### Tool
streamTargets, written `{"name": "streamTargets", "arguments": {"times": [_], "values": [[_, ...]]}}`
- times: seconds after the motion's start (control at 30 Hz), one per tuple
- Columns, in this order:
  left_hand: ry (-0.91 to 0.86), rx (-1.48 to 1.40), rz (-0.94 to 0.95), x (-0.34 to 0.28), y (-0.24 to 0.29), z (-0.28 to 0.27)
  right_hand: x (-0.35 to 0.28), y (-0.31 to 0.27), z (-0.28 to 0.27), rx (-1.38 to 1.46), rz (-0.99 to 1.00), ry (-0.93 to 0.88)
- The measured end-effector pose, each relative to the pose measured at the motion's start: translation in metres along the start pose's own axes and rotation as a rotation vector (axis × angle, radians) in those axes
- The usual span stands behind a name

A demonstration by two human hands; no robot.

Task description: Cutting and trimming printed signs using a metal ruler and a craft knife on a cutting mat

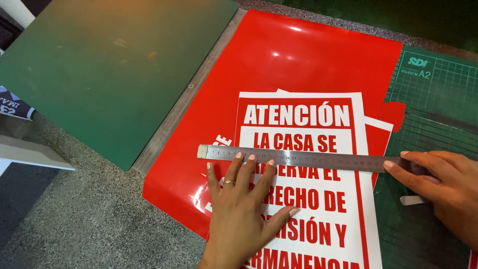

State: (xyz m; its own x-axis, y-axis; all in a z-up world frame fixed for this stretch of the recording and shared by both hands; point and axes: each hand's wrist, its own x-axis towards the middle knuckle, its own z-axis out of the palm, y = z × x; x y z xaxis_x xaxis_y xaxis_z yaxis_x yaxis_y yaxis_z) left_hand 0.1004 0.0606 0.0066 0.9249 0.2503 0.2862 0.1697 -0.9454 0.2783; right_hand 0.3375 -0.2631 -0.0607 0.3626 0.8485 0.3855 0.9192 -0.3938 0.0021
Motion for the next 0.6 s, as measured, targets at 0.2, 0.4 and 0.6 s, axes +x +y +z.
{"name": "streamTargets", "arguments": {"times": [0.2,0.4,0.6], "values": [[-0.012,-0.008,-0.007,-0.0003,-0.0002,0.0009,0.0031,-0.0004,-0.0043,-0.033,-0.027,-0.014],[-0.012,-0.009,-0.008,-0.0008,-0.0006,0.001,0.0011,0.0018,-0.0021,-0.019,-0.028,-0.012],[0.01,0.003,-0.007,-0.001,0.0005,0.0016,0.0012,0.0002,-0.0009,-0.018,-0.023,0.001]]}}
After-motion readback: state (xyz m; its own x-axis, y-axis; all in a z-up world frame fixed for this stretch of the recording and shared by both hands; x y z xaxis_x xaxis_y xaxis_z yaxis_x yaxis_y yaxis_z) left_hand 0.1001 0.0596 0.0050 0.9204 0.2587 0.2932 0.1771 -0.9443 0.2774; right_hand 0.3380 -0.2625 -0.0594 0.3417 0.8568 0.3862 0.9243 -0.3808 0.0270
